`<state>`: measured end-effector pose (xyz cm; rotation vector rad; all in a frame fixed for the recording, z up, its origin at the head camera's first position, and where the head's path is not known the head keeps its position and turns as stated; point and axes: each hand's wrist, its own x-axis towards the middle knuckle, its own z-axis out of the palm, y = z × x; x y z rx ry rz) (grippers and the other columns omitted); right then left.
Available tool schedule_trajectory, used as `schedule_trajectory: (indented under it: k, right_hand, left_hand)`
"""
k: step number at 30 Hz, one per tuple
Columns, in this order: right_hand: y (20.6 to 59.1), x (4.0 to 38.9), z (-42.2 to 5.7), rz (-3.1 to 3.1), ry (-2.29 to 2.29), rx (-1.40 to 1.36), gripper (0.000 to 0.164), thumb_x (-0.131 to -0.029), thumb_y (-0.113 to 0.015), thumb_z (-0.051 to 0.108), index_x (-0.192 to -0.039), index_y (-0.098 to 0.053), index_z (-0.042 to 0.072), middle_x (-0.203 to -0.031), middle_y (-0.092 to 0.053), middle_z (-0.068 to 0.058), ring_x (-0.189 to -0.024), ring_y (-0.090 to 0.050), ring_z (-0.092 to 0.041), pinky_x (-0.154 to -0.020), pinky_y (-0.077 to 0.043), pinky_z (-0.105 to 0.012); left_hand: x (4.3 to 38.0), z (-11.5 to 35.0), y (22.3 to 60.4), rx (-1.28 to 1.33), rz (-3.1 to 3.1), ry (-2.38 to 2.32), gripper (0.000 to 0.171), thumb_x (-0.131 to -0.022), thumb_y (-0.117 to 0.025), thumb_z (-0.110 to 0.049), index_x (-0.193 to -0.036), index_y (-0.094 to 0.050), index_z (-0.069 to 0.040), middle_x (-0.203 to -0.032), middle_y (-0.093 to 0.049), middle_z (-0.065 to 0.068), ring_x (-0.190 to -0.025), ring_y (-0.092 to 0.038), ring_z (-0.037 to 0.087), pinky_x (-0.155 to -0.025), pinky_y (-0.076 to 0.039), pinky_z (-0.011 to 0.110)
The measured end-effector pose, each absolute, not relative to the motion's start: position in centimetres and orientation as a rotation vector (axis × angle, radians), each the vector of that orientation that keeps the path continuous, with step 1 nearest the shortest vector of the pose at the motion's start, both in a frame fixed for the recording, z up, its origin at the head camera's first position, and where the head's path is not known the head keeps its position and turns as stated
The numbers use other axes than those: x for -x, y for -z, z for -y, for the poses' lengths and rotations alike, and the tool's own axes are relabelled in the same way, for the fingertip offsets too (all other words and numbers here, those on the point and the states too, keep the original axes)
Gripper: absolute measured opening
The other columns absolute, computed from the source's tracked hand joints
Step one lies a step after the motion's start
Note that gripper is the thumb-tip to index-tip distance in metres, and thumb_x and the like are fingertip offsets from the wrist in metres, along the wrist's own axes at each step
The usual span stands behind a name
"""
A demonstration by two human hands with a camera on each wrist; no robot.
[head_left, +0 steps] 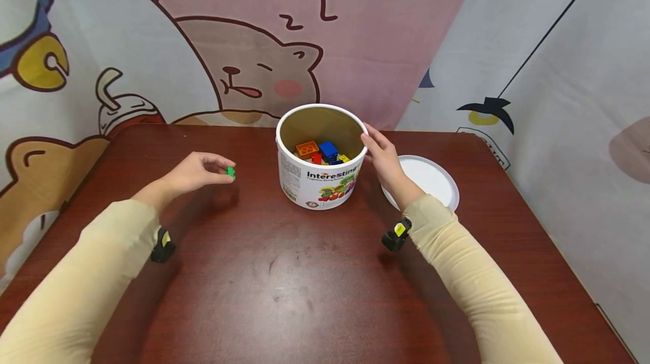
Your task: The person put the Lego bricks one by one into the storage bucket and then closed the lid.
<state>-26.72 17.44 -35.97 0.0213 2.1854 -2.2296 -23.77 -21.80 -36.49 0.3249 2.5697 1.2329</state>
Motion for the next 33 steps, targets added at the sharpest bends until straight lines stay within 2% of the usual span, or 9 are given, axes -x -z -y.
schedule_trajectory:
  k: [4,8,18,27,33]
  right_hand:
    - [36.1,26.8,-17.5,-2.180,2.233,-0.018,0.046,-0.098,-0.047,0.021,-0.143,-0.039,0.011,-0.141,-0.044,-0.015,-0.101,-0.057,-0.018,-0.079,-0.048,-0.022]
    - [36.1,26.8,-17.5,-2.193,2.219,-0.019,0.047,-0.098,-0.047,0.022,-0.143,-0.039,0.011,-0.142,-0.043,-0.015,-0.101,-0.057,-0.018,-0.077,-0.048,-0.020]
    - [35.9,27.0,-17.5,-2.223,2.186,-0.029,0.048,-0.098,-0.046,0.024,-0.144,-0.038,0.013,-0.144,-0.042,-0.012,-0.116,-0.050,-0.027,-0.088,-0.045,-0.029]
    - [35.9,27.0,-17.5,-2.218,2.202,-0.036,0.047,-0.098,-0.047,0.023,-0.143,-0.039,0.013,-0.144,-0.042,-0.011,-0.120,-0.048,-0.030,-0.087,-0.045,-0.030]
    - [36.0,26.9,-17.6,-2.212,2.201,-0.033,0.047,-0.098,-0.047,0.023,-0.143,-0.039,0.013,-0.144,-0.043,-0.011,-0.118,-0.049,-0.029,-0.088,-0.045,-0.030]
  left_hand:
    - [24.3,21.3,35.3,-0.335,-2.580,-1.250,0.044,-0.082,-0.072,-0.024,-0.119,-0.061,-0.001,-0.100,-0.067,0.002,-0.086,-0.058,0.000,-0.075,-0.048,0.020]
    - [24.7,20.5,34.2,-0.345,-2.591,-1.257,0.044,-0.082,-0.072,-0.025,-0.119,-0.062,-0.003,-0.099,-0.068,-0.002,-0.087,-0.057,-0.001,-0.075,-0.047,0.020]
    - [25.9,17.9,31.5,-0.361,-2.626,-1.317,0.040,-0.082,-0.072,-0.023,-0.117,-0.064,-0.006,-0.101,-0.069,-0.001,-0.089,-0.059,0.002,-0.079,-0.047,0.023]
    - [27.1,15.9,29.3,-0.404,-2.584,-1.428,0.041,-0.082,-0.072,-0.026,-0.118,-0.063,-0.011,-0.102,-0.068,-0.003,-0.096,-0.059,0.007,-0.087,-0.045,0.030]
    - [27.6,14.4,28.2,-0.439,-2.582,-1.457,0.041,-0.083,-0.070,-0.024,-0.120,-0.062,-0.009,-0.111,-0.066,0.006,-0.099,-0.059,0.010,-0.091,-0.044,0.034]
